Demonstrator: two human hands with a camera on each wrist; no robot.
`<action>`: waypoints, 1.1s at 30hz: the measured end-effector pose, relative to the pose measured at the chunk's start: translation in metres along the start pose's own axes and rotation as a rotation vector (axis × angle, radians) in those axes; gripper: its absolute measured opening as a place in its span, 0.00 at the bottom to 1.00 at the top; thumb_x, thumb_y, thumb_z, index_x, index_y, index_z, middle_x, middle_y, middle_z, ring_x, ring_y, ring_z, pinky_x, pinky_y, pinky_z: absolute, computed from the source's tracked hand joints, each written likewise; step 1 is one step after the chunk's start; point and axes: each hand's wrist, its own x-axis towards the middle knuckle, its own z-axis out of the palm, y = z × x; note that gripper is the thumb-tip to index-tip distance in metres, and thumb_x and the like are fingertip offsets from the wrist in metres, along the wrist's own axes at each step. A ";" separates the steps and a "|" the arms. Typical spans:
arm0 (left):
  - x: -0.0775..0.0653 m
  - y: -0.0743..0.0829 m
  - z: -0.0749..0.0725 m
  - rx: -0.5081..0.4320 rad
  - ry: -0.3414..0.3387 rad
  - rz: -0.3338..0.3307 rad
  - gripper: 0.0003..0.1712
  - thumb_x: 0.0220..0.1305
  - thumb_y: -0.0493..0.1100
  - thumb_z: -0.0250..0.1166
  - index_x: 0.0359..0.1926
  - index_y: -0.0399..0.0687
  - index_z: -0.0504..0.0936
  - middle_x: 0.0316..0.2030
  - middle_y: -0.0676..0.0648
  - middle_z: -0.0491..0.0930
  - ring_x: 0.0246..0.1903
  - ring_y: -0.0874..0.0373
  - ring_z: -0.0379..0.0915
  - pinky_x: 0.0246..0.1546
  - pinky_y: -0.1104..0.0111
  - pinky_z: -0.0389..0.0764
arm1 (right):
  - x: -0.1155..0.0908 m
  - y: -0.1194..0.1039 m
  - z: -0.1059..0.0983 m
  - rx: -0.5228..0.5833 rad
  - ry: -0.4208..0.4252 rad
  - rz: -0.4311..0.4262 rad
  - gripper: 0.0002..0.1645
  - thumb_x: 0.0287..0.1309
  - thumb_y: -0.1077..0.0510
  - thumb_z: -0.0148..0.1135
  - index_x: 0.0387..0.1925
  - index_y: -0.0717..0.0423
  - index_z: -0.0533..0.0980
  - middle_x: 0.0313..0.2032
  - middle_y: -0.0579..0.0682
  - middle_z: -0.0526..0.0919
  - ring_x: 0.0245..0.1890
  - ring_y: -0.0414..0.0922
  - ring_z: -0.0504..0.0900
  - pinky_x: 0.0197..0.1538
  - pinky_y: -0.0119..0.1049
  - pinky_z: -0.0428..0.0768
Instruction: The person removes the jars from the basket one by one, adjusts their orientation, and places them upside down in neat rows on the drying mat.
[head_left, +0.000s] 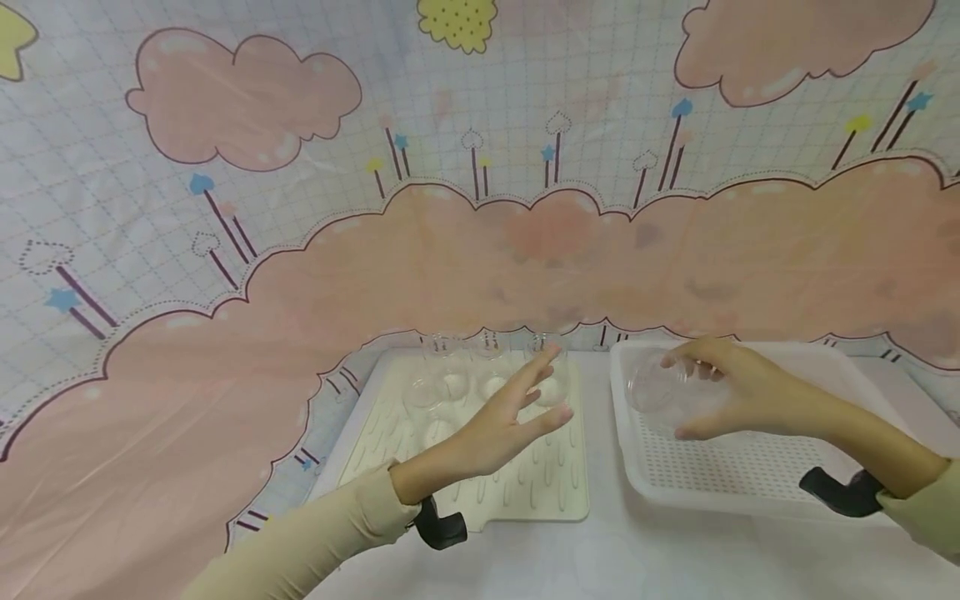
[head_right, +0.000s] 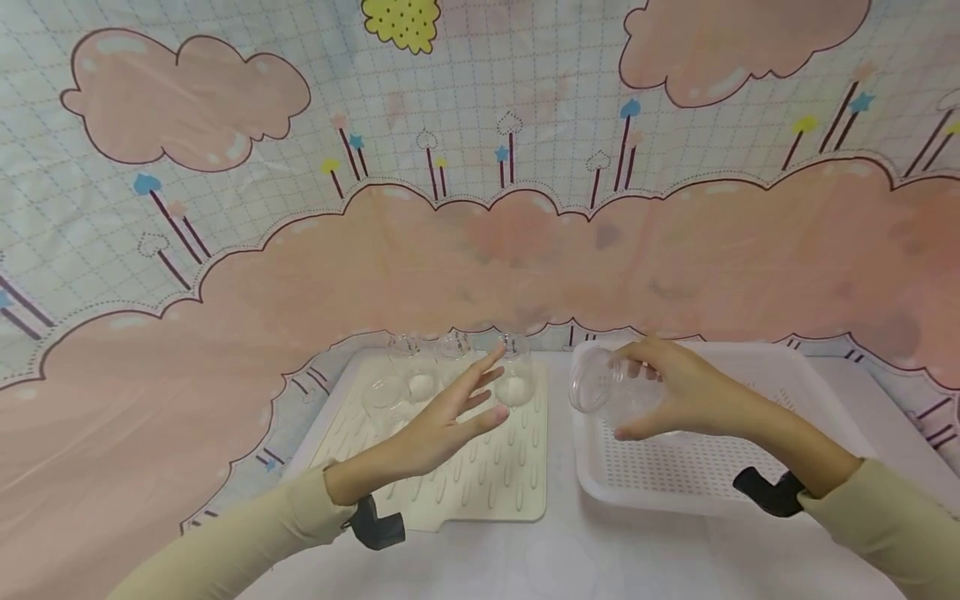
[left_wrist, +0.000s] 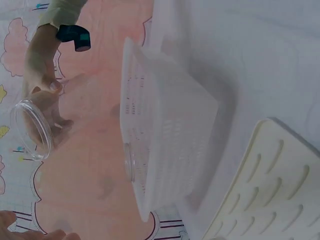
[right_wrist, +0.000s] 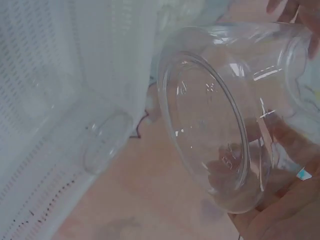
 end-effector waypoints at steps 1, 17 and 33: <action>-0.001 0.000 0.002 -0.005 -0.005 -0.011 0.42 0.72 0.62 0.56 0.77 0.77 0.42 0.77 0.64 0.43 0.74 0.62 0.48 0.70 0.57 0.61 | 0.000 -0.002 0.002 0.001 -0.002 -0.009 0.45 0.31 0.41 0.86 0.54 0.51 0.78 0.41 0.45 0.76 0.43 0.46 0.73 0.44 0.44 0.77; -0.009 0.002 0.030 -0.144 -0.035 -0.062 0.41 0.68 0.60 0.62 0.76 0.73 0.51 0.75 0.62 0.52 0.70 0.59 0.58 0.64 0.64 0.69 | -0.002 -0.039 0.035 -0.221 -0.002 -0.081 0.44 0.27 0.40 0.85 0.50 0.52 0.79 0.39 0.41 0.76 0.39 0.42 0.75 0.37 0.40 0.80; -0.010 0.005 0.051 -0.298 0.008 -0.068 0.38 0.62 0.48 0.71 0.69 0.63 0.63 0.64 0.53 0.66 0.60 0.59 0.69 0.49 0.69 0.81 | -0.001 -0.057 0.059 -0.365 0.073 -0.238 0.45 0.21 0.40 0.83 0.47 0.56 0.80 0.36 0.43 0.75 0.35 0.41 0.72 0.35 0.38 0.78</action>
